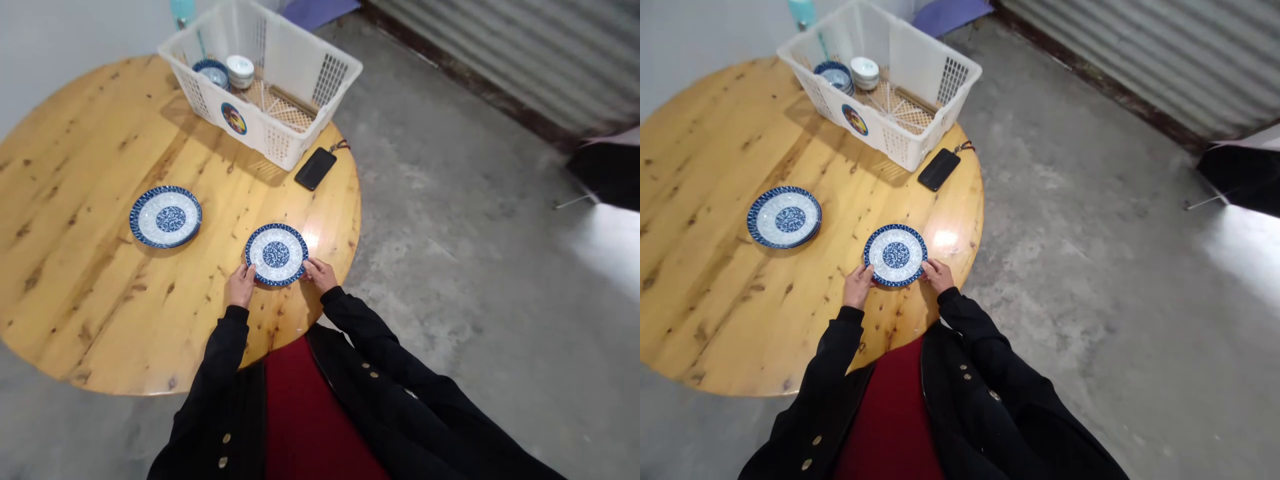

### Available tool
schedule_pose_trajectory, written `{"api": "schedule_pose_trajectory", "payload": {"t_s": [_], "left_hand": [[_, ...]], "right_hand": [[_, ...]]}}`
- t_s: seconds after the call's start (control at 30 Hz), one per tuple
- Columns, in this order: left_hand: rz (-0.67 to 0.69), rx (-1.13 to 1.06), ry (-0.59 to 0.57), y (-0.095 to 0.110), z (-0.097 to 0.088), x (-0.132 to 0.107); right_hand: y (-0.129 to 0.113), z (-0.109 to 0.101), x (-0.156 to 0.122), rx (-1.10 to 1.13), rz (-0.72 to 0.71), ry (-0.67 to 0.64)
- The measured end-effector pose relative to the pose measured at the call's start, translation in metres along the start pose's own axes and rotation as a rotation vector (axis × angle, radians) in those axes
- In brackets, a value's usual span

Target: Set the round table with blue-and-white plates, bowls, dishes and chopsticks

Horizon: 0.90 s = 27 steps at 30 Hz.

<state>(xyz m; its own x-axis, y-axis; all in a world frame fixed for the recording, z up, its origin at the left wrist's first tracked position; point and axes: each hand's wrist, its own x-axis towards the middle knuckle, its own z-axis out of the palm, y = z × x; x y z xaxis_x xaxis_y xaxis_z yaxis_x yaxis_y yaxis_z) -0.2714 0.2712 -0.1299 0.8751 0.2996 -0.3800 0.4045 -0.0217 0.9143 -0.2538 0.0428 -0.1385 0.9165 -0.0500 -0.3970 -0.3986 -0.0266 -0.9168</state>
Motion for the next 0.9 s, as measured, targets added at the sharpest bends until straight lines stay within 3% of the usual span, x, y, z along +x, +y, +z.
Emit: {"api": "schedule_pose_trajectory", "payload": {"t_s": [0.13, 0.3, 0.43, 0.6, 0.73, 0.9], "left_hand": [[-0.069, -0.041, 0.005, -0.003, -0.007, -0.003], [-0.096, -0.120, -0.012, -0.017, -0.024, -0.010], [-0.084, -0.094, 0.000, -0.024, -0.041, -0.024], [-0.091, -0.046, 0.058, -0.035, -0.073, -0.054], [-0.103, -0.015, 0.156, -0.045, -0.094, -0.090], [-0.156, -0.017, 0.218, -0.052, -0.086, -0.134]], "right_hand": [[0.008, -0.002, -0.023, 0.091, 0.041, 0.071], [0.036, -0.004, -0.076, 0.076, 0.077, 0.230], [0.049, 0.005, -0.106, 0.089, 0.135, 0.206], [0.044, 0.011, -0.105, 0.060, 0.135, 0.096], [0.040, 0.004, -0.101, 0.065, 0.145, 0.061], [0.047, -0.028, -0.118, 0.092, 0.145, 0.048]]}}
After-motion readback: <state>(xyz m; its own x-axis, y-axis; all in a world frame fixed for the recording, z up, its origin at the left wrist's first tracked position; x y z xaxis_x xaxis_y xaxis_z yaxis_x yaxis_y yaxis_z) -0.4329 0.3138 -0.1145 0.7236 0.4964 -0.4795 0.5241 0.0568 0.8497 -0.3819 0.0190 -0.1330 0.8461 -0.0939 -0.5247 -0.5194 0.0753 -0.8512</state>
